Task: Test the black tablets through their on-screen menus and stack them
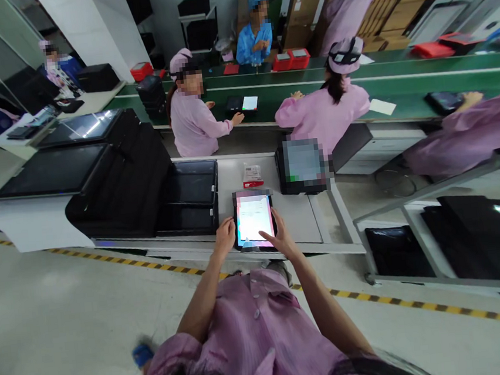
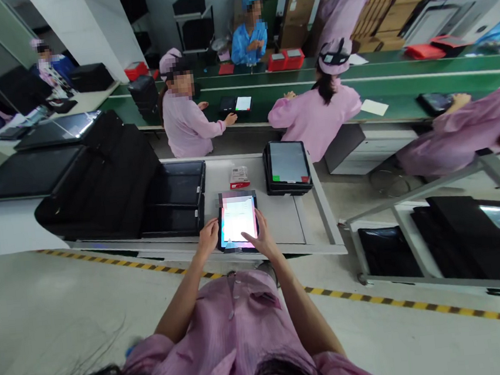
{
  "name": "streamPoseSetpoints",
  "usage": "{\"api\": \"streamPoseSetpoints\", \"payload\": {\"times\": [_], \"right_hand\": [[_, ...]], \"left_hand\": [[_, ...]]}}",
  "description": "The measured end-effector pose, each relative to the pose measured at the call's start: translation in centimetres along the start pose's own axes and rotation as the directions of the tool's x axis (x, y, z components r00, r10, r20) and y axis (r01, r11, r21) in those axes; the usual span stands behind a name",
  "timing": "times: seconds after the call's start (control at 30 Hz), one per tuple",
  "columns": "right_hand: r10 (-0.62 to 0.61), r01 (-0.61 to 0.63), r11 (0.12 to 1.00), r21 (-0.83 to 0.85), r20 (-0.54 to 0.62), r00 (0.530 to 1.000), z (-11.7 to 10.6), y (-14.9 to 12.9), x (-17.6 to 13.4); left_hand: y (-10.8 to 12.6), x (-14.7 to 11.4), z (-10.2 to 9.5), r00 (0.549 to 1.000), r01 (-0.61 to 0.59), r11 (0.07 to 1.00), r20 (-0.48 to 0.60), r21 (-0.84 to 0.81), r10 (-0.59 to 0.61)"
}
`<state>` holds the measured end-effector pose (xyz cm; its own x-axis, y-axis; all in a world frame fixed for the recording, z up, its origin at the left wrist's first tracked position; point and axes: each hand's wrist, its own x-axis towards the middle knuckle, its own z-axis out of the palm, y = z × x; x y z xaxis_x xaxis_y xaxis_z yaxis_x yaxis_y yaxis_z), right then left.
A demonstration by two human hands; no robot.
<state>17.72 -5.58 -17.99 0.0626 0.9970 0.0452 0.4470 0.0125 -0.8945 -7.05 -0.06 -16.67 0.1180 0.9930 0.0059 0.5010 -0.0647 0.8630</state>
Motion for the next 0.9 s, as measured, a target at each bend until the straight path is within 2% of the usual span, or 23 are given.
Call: {"api": "streamPoseSetpoints", "payload": {"times": [0.2, 0.4, 0.47, 0.57, 0.63, 0.73, 0.9], "right_hand": [[0.101, -0.101, 0.995, 0.006, -0.07, 0.992, 1.1, -0.9, 1.9], [0.023, -0.026, 0.999, -0.028, -0.097, 0.995, 1.3, 0.7, 2.7], [0.037, -0.031, 0.998, 0.054, -0.111, 0.993, 1.0, 1.7, 2.7], [0.133, -0.095, 0.965, 0.246, -0.14, 0.981, 0.5, 2.8, 2.7], [0.183, -0.134, 0.946, 0.295, -0.143, 0.973, 0.4, 3.0, 2.6], [0.182, -0.152, 0.968, 0.199, -0.146, 0.972, 0.6, 2.7, 2.3], [0.115, -0.107, 0.992, 0.06, -0.146, 0.983, 0.9, 1.9, 1.6]], "left_hand": [[0.0, 0.2, -0.1, 1.0, 0.012, 1.0, 0.0, 0.01, -0.012], [-0.1, 0.2, -0.1, 1.0, -0.001, 1.0, -0.003, 0.009, 0.001], [-0.1, 0.1, -0.1, 1.0, 0.0, 1.0, 0.002, 0.003, 0.0], [-0.1, 0.1, 0.0, 1.0, 0.0, 1.0, -0.002, -0.002, 0.0], [-0.2, 0.1, 0.0, 1.0, 0.004, 1.0, -0.003, -0.004, -0.004], [-0.2, 0.2, 0.0, 1.0, 0.01, 1.0, 0.003, -0.007, -0.01], [-0.2, 0.2, -0.1, 1.0, -0.013, 1.0, 0.009, -0.001, 0.013]]}}
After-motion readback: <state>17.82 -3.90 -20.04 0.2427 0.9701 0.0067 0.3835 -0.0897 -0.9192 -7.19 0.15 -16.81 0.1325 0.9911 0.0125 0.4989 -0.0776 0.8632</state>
